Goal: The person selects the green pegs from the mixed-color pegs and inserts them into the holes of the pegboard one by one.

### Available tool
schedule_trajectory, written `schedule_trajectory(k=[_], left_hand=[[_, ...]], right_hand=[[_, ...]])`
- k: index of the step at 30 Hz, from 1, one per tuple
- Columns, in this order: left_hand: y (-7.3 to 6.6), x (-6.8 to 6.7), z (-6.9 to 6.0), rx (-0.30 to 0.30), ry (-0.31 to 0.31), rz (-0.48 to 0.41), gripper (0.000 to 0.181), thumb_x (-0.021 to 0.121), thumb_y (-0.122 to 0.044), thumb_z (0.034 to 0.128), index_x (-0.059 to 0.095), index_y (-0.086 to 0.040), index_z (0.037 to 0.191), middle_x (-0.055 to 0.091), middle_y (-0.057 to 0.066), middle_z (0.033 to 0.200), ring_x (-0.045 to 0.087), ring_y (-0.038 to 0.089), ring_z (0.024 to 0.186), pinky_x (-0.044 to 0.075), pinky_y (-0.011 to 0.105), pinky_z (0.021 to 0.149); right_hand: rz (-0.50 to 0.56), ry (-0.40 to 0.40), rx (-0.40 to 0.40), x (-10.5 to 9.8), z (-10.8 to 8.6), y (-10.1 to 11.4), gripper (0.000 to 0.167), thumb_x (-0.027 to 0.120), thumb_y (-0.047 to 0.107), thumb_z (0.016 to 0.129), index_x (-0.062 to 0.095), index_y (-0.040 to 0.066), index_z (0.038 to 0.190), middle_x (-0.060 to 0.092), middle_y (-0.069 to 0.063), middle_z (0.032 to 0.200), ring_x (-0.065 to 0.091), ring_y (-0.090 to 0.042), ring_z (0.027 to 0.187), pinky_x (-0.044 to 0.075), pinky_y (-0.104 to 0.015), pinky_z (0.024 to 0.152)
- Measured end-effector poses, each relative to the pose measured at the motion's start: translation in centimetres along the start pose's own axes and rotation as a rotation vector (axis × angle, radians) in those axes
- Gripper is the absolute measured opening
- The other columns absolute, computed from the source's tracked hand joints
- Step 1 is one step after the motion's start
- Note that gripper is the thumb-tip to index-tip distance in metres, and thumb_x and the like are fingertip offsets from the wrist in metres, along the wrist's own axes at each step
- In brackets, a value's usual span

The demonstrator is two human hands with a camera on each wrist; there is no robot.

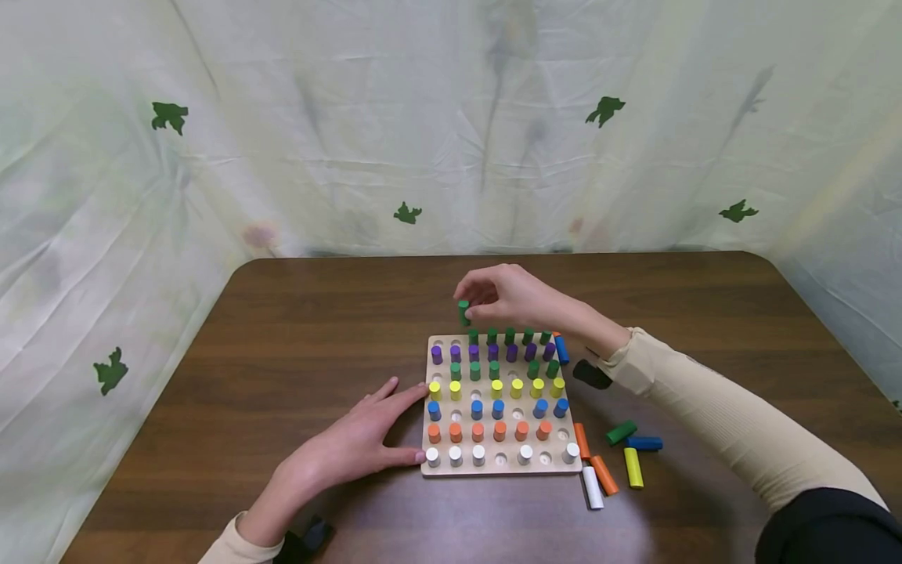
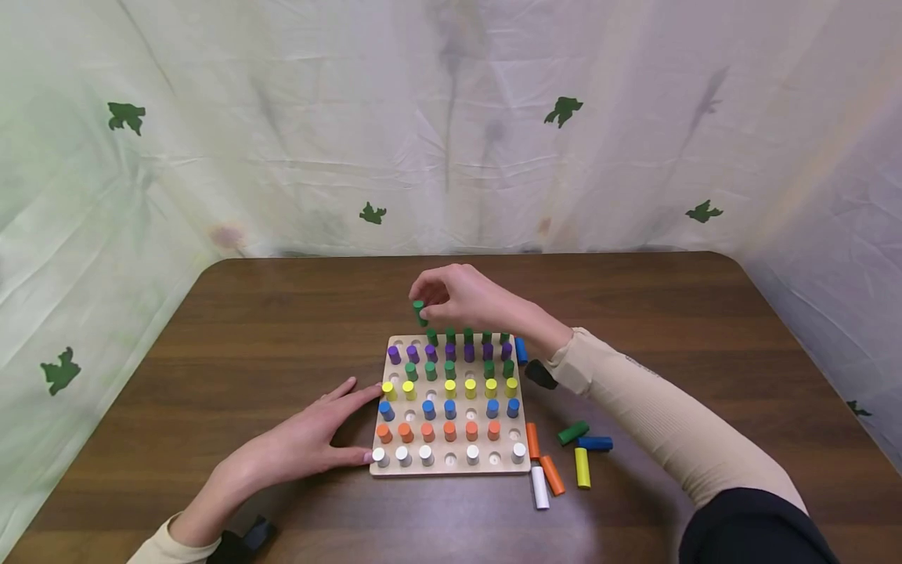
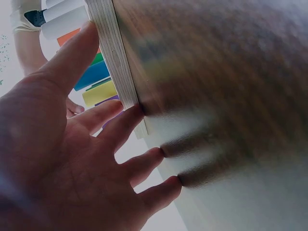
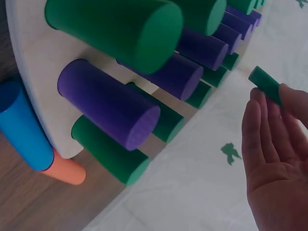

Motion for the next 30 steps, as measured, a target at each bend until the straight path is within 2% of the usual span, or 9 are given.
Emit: schedule_trajectory(k=[8, 20, 30], left_hand=[[0.0, 0.0, 0.1, -0.008, -0.001, -0.002, 0.085, 0.077, -0.049, 0.0819, 0.041, -0.017, 0.151, 0.039, 0.003, 0.154, 0.016, 0.034, 0.147, 0.021, 0.062, 0.111], [-0.2, -0.1, 0.0, 0.000, -0.003, 0.017, 0.084, 0.076, -0.050, 0.0825, 0.041, -0.016, 0.151, 0.040, 0.003, 0.153, 0.017, 0.034, 0.147, 0.020, 0.061, 0.112], [-0.1, -0.1, 0.1, -0.020, 0.007, 0.017, 0.085, 0.076, -0.051, 0.0821, 0.040, -0.017, 0.151, 0.039, 0.004, 0.154, 0.017, 0.034, 0.147, 0.019, 0.061, 0.113]], right_hand=[[0.009, 0.082, -0.006, 1.0, 1.1, -0.6, 0.015, 0.070, 0.012, 0.093, 0.069, 0.009, 0.107, 0.070, 0.004, 0.093, 0.066, -0.011, 0.087, 0.055, -0.029, 0.076], [-0.027, 0.159, 0.007, 2.2, 2.0, -1.3, 0.013, 0.075, 0.007, 0.087, 0.071, 0.011, 0.099, 0.070, 0.004, 0.093, 0.066, -0.009, 0.088, 0.054, -0.026, 0.079], [-0.042, 0.181, 0.010, 2.7, 2.1, -1.1, 0.013, 0.075, 0.007, 0.087, 0.071, 0.012, 0.098, 0.069, 0.005, 0.091, 0.066, -0.008, 0.087, 0.054, -0.025, 0.078]])
Point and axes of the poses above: each hand's wrist, its own z-axis towards the middle knuckle, its own x-axis out of the palm, y = z × x, the point moved 4 cm from there along z, towards the middle knuckle
